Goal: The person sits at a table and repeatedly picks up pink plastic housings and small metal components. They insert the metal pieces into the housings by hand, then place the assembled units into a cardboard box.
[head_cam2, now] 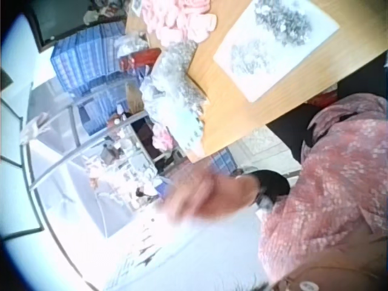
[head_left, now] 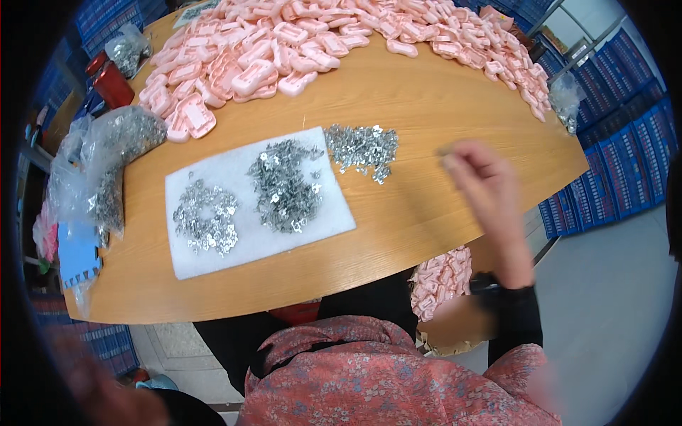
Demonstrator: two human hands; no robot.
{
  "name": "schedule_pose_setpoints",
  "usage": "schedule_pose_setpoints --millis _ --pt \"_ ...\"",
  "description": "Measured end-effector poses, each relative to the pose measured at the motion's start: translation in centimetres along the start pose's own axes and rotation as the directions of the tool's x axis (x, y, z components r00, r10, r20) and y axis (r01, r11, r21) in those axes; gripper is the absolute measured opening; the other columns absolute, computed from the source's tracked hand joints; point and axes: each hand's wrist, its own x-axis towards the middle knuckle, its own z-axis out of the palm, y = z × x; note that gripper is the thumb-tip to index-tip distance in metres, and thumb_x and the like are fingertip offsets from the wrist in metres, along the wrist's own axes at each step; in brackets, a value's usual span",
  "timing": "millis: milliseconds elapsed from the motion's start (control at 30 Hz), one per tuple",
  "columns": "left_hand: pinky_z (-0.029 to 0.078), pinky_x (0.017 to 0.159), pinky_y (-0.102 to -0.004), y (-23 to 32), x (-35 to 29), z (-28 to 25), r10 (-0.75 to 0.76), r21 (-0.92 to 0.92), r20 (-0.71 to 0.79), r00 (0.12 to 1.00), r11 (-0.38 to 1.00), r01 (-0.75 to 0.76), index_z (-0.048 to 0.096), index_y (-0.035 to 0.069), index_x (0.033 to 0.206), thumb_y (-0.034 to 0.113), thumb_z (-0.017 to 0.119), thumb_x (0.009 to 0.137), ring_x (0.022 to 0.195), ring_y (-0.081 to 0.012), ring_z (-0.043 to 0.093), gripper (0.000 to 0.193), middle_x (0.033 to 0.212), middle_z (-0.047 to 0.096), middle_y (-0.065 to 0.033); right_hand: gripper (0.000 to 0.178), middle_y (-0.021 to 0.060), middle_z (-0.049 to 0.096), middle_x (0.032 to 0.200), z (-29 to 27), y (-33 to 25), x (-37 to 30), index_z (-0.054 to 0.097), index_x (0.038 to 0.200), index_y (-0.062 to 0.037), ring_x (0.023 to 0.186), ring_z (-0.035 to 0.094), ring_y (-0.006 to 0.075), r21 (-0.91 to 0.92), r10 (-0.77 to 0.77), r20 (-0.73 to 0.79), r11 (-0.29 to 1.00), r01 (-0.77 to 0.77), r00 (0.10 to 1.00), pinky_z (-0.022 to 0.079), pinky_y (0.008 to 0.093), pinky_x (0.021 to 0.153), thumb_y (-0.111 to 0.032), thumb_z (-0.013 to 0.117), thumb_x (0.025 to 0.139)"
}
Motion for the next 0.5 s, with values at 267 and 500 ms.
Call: schedule_pose_setpoints --millis 267,500 --pt "0.051 0.07 -0.0319 -10.9 -8.3 9.1 -0.745 0.008 0.4 0.534 0.585 0.811 0.055 -0.002 0.126 0.036 0.066 0.093 0.079 -0.0196 0.065 0.051 0.086 0.066 -0.0119 0.014 0.0121 0.065 0.081 11.5 -1.6 -3.8 0.068 0.097 -0.0048 0.07 0.063 0.0242 0.333 0.007 0.542 0.916 -0.223 0.841 0.051 0.0357 0.063 -0.011 0.071 0.085" --pt "0.049 0.077 -0.0286 -12.1 -8.3 10.1 -0.746 0.084 0.532 0.401 0.518 0.851 0.055 -0.002 0.129 0.025 0.064 0.095 0.082 -0.0163 0.064 0.045 0.09 0.067 -0.0097 0.012 0.0108 0.064 0.079 14.3 -3.9 -3.1 0.065 0.084 -0.0079 0.076 0.065 0.0312 0.103 -0.105 0.539 0.993 0.057 0.836 0.052 0.0427 0.064 -0.019 0.067 0.085"
